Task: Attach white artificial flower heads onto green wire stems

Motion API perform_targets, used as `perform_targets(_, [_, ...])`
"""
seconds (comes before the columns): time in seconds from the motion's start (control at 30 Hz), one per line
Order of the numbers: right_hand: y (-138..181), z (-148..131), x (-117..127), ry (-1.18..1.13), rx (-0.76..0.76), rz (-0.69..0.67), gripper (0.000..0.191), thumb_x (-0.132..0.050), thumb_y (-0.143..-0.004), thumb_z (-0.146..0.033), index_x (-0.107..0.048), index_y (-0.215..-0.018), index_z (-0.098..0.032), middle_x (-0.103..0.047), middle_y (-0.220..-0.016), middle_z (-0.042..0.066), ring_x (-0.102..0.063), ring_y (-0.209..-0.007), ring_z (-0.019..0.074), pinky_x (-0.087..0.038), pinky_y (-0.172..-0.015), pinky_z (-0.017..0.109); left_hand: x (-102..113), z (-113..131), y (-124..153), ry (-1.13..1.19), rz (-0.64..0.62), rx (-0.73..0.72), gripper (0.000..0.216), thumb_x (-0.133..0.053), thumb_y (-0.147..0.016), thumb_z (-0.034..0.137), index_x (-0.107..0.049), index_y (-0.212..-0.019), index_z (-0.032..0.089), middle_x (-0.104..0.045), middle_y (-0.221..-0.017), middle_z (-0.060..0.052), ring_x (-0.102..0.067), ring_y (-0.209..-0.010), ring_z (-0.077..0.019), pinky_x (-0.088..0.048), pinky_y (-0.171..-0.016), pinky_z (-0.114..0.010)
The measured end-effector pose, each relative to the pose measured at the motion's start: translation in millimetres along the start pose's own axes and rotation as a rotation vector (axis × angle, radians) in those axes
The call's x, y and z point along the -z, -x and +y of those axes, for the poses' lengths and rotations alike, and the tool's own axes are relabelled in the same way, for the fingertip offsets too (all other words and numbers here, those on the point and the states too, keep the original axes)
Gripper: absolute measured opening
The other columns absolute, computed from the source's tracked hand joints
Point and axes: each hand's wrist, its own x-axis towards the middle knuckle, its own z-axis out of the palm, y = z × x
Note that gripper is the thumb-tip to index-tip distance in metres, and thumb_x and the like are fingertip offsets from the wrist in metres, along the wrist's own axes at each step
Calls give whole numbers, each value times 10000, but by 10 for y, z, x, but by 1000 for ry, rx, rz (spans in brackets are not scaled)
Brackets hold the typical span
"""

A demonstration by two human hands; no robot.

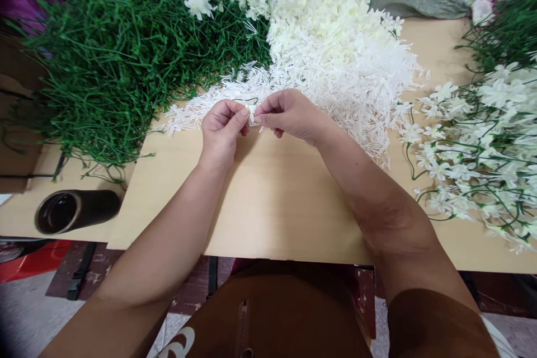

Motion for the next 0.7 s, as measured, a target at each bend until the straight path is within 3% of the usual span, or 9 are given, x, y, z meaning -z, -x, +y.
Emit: perform_targets(0.7, [-30,70,-19,-40,53,12,104,-794,-710,-117,-691,-712,-127,-601,-563,-32,-468,-484,40,-410,-447,172,7,31,0,63,-30,67,371,-814,-729,468,-563,-670,201,-548,-544,46,-477,-460,-68,-404,-440,-203])
